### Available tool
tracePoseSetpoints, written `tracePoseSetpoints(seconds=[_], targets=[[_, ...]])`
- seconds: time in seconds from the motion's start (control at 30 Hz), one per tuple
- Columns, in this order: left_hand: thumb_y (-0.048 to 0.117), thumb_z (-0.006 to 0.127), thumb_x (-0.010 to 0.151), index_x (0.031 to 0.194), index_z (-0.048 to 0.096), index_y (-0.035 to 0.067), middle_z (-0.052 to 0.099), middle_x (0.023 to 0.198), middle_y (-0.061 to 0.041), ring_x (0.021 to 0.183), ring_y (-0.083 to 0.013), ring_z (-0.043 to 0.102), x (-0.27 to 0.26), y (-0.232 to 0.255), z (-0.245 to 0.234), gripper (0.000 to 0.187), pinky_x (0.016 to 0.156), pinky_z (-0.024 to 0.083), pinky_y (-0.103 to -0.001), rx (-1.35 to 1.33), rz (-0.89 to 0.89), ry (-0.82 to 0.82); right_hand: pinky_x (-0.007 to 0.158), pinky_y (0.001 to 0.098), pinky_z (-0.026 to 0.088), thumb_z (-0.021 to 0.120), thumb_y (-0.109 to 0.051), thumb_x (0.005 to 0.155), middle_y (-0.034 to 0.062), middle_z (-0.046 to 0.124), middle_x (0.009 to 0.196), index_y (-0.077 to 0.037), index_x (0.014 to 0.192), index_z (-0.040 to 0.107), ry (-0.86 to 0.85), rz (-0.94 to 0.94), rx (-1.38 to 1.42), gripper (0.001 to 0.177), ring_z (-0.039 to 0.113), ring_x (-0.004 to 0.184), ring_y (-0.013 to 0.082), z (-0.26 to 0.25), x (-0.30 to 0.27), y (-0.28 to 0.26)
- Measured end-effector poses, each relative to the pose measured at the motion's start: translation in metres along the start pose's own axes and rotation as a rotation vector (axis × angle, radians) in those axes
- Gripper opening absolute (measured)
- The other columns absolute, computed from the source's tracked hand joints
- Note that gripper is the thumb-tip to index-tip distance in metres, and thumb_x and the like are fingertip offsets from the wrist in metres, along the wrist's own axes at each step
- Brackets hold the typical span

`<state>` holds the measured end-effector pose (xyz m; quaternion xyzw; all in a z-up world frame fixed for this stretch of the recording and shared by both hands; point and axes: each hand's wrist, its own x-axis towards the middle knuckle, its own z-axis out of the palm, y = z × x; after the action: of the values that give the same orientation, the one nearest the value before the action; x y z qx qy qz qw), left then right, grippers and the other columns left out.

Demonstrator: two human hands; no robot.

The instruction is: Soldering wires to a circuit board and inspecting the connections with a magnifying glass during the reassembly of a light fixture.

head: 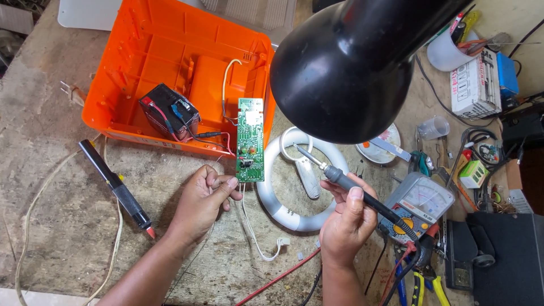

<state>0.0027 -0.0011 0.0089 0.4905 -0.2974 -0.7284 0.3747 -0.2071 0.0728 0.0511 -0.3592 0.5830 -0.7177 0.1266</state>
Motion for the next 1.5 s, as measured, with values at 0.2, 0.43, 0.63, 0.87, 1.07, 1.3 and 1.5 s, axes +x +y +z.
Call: tracePoseSetpoints(seconds=[0.2,0.43,0.63,0.87,1.07,1.3,1.5], targets=[[-0.005,0.062,0.098,0.083,0.032,0.015,0.072,0.097,-0.021,0.071,-0.0223,0.071,0.000,0.003,0.000,0.040,0.049,0.039,-0.026,-0.062,-0.057,-0.008,0.077,0.0376,0.065,0.046,-0.022,0.105,0.0264,0.070,0.099,0.007,0.119,0.058,0.014,0.001,0.001,0.034,0.073,0.074,0.0328,0.000,-0.001,0.002],[-0.002,0.063,0.098,0.083,0.033,0.016,0.073,0.100,-0.018,0.071,-0.0203,0.069,-0.003,0.007,-0.001,0.038,0.052,0.041,-0.026,0.014,-0.075,0.005,0.076,0.0368,0.065,0.046,-0.022,0.105,0.0279,0.070,0.100,0.006,0.118,0.058,0.006,0.009,-0.003,0.033,0.073,0.074,0.0329,0.000,-0.001,0.004],[0.004,0.069,0.093,0.081,0.032,0.018,0.075,0.098,-0.016,0.069,-0.0203,0.075,-0.001,0.000,-0.002,0.042,0.048,0.040,-0.023,0.070,0.073,-0.003,0.079,0.0385,0.057,0.050,-0.022,0.100,0.0182,0.066,0.090,0.007,0.103,0.065,0.105,-0.409,-0.376,0.033,0.066,0.086,0.0288,-0.024,-0.005,0.002],[0.013,0.069,0.090,0.074,0.030,0.017,0.082,0.102,-0.009,0.072,-0.0194,0.081,-0.009,0.016,0.004,0.043,0.058,0.049,-0.027,0.313,0.107,0.101,0.062,0.0388,0.054,0.042,-0.032,0.106,0.0199,0.059,0.083,0.003,0.106,0.051,0.156,-0.768,-0.504,0.036,0.062,0.069,0.0291,-0.062,-0.020,-0.008],[0.016,0.076,0.088,0.076,0.033,0.015,0.062,0.082,-0.004,0.068,-0.0169,0.060,-0.005,0.012,0.007,0.045,0.063,0.046,-0.030,0.421,0.319,0.174,0.087,0.0358,0.060,0.054,-0.021,0.100,0.0182,0.071,0.102,0.006,0.113,0.063,-0.185,-0.416,-0.550,0.031,0.072,0.093,0.0273,-0.056,-0.020,-0.001],[0.020,0.038,0.104,0.096,0.044,0.009,0.035,0.063,0.002,0.051,-0.0093,0.030,-0.017,-0.008,-0.007,0.014,0.048,0.022,-0.033,0.496,0.630,0.093,0.064,0.0332,0.066,0.047,-0.017,0.101,0.0233,0.066,0.095,0.010,0.109,0.062,-0.046,-0.087,-0.248,0.032,0.075,0.071,0.0350,-0.033,-0.010,-0.027],[0.017,0.045,0.106,0.106,0.053,0.008,0.053,0.075,-0.002,0.054,-0.0134,0.045,-0.018,-0.013,-0.009,0.012,0.051,0.036,-0.033,0.669,0.814,0.168,0.065,0.0366,0.065,0.047,-0.020,0.103,0.0214,0.067,0.093,0.007,0.109,0.062,-0.080,0.148,0.001,0.032,0.070,0.073,0.0300,-0.014,-0.012,0.003]])
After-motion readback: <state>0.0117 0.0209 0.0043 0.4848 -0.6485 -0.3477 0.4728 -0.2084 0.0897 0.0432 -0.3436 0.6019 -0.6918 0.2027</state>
